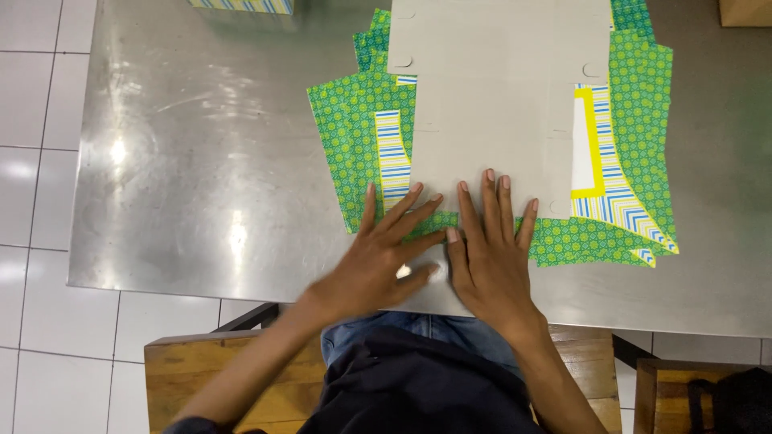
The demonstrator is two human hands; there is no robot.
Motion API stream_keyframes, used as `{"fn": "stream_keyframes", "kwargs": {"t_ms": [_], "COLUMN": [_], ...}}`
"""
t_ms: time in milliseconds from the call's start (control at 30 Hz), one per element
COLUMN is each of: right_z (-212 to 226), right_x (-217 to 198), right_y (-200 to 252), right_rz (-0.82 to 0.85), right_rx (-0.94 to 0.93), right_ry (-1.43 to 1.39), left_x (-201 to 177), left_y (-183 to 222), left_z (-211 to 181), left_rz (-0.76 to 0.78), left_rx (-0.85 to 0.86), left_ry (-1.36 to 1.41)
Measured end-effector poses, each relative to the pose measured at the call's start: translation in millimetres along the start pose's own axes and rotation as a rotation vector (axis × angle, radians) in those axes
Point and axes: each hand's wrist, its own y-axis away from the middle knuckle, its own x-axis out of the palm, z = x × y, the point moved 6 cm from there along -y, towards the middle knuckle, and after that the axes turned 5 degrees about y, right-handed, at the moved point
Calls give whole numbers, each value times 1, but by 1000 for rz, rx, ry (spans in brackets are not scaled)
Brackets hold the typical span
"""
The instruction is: The person folds a flat patterned cardboard sheet into a small rectangular box, tucks the flaps to secure the shape, and places the finished box on a stack. They then pick up another flat sheet and begin folding it in the same manner.
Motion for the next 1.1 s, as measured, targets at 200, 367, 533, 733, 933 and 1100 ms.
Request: {"fn": "stream_keyframes", "kwargs": {"t_ms": [200,367,533,733,933,1100], "right_z": [-4,-1,2,6,5,5], "right_x": [7,3,-7,-9,-9,-9], "right_y": [-1,-3,-7,-10,-9,-8], "right_rz": [11,26,-15,-24,-27,-20], "right_rx": [59,72,45,42,47,54], "right_ry": [-30,-24,44,38,29,8], "left_x": [-18,-20,-14,-20,-18,-18], "left_y": [-48,-89,-88,-85,-82,-82], "left_z": [39,51,63,59,56,57], "left_rz": [34,184,251,274,250,255], "left_rx": [124,115,261,252,299,266], "left_ry": [-20,70,78,88,38,80]}}
